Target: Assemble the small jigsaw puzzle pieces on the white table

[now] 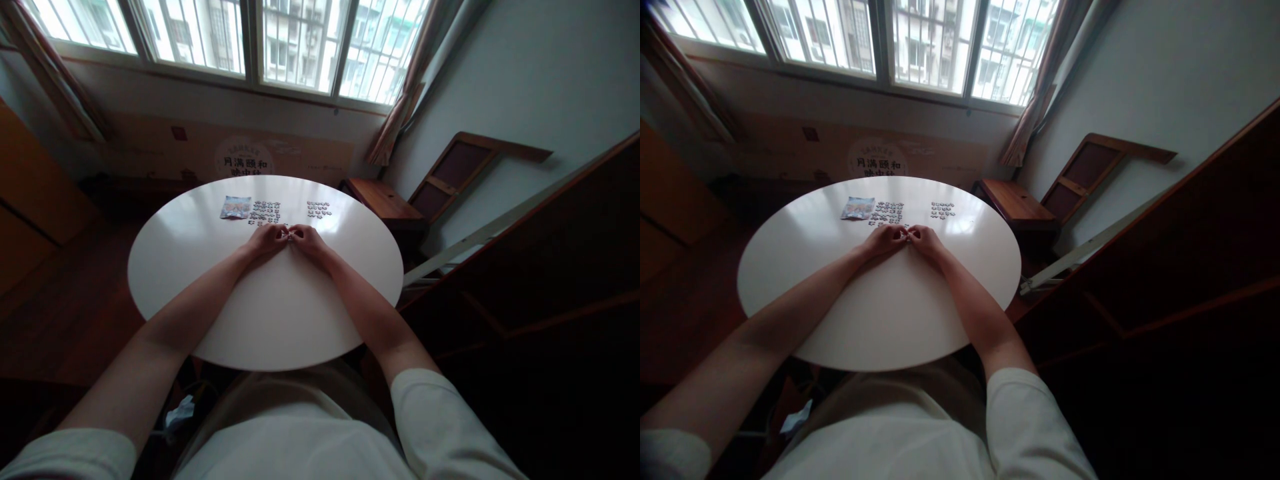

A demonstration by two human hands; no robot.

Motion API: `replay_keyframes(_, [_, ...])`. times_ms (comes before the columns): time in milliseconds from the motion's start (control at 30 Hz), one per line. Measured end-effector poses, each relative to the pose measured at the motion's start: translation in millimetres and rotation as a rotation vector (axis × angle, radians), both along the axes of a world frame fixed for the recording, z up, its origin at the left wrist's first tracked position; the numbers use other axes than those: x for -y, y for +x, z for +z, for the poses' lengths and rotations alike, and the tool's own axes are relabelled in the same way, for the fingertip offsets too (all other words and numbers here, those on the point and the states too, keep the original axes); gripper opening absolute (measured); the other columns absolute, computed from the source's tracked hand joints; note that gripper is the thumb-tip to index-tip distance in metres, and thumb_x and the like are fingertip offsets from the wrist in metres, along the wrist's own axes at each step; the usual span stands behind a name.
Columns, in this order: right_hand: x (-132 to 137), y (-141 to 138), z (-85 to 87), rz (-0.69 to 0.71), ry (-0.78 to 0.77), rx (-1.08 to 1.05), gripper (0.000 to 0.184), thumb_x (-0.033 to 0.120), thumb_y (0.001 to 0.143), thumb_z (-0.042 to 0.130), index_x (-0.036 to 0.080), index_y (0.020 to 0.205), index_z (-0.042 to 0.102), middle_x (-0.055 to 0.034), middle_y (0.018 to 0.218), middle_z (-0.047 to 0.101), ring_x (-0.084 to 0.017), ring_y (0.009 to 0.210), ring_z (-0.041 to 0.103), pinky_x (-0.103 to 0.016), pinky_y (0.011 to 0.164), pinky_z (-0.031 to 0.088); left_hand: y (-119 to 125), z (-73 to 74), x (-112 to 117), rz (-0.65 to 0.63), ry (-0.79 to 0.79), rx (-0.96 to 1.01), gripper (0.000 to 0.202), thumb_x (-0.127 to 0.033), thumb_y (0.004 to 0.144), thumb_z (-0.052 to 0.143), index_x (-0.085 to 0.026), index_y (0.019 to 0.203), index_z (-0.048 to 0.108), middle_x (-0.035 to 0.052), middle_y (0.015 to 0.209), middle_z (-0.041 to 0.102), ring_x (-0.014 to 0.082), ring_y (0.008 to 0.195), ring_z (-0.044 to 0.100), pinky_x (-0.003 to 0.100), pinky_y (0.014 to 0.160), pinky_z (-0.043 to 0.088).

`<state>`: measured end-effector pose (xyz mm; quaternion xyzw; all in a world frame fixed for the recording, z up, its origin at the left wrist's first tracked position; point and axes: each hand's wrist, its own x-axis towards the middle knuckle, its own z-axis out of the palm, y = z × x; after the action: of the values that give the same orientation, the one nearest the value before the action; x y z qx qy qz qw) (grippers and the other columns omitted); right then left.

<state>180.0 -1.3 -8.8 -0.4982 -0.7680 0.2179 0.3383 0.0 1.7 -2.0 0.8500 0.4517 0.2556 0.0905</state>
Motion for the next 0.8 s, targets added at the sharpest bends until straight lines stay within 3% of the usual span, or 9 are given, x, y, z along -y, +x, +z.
replay_keyframes(800, [3.4,-1.1,4.9,0.005,0.013,0.001,0.022,0.016,0.084,0.059,0.013,0.101,0.071,-0.0057,0.086,0.073,-0.015,0.08,0.067,-0.025,0.077,0.05,0.6,1.4,1.1,-0.005,0.001,0.014,0.027,-0.034,0.081,0.056,-0.017,0.094,0.073,0.0019,0.067,0.067,0.0137,0.059,0.055,0.023,0.059,0.036])
